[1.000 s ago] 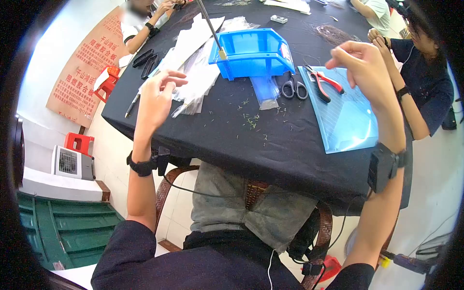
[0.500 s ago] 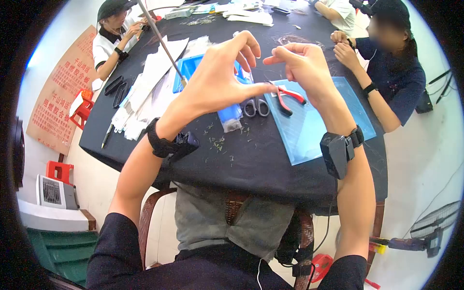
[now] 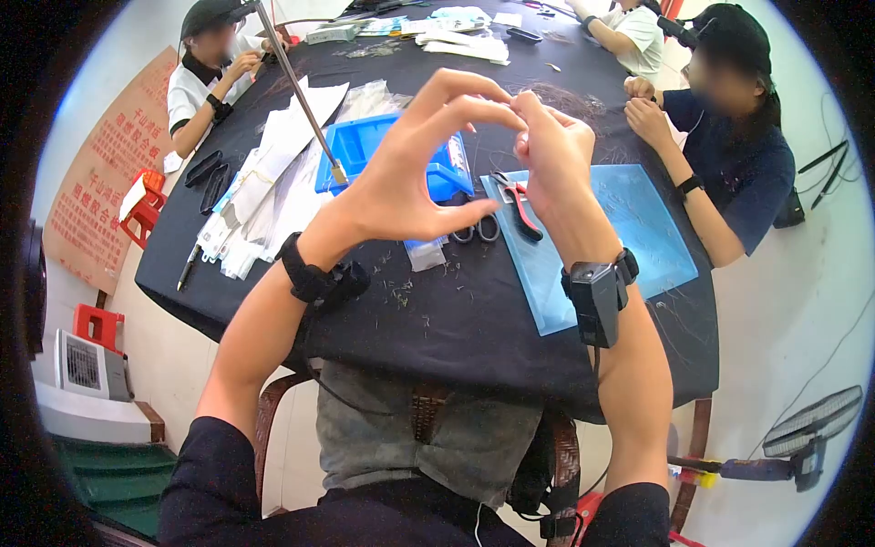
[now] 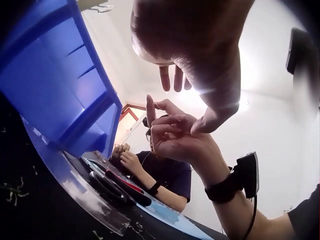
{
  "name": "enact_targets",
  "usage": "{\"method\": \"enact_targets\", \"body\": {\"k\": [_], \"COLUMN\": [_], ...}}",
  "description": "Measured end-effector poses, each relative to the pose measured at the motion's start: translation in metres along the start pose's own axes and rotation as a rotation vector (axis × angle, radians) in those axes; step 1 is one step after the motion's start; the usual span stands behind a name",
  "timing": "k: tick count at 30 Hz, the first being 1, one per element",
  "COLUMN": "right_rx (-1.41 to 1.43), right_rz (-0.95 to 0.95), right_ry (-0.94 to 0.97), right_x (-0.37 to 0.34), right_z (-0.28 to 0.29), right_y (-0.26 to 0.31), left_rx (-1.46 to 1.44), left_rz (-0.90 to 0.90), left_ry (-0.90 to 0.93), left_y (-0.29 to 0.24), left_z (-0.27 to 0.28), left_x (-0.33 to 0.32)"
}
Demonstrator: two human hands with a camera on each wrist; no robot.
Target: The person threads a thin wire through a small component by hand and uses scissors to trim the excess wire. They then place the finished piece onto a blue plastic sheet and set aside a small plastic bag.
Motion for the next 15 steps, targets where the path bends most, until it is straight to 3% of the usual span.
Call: {"method": "enact_targets", "body": {"k": [2,8,11,15], "right_rx": [0.029,0.042,-0.06,-0.245], "right_rz": [0.014,-0.001,0.032,0.01], "right_ry": [-0.028,0.035,0.104,0.215], "right_x": [-0.002,-0.001,-0.004,-0.014], "right_z": [-0.001,0.006,0.005,-0.001], "right_y": [-0.002,-0.016,-0.016,-0.024], "left_rx": [0.007,-0.07,-0.357,-0.635], "left_rz": [0.003,0.112,0.252,0.275], "left_ry": [0.07,0.021,-0.008,-0.012], "left_y": [0.006,0.019,0.039,0.058], "left_z": [-0.013,-0.012,0.0,0.01], "left_x": [-0.005,-0.005,-0.005,-0.003]}}
Point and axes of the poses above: each hand's wrist, its own x-axis towards the middle knuckle, its own z-axis out of the back of the hand, y = z × x, the point moved 10 cm from there along x, towards the middle knuckle, and after that the axes turned 14 degrees about z, right-handed, at the moved point
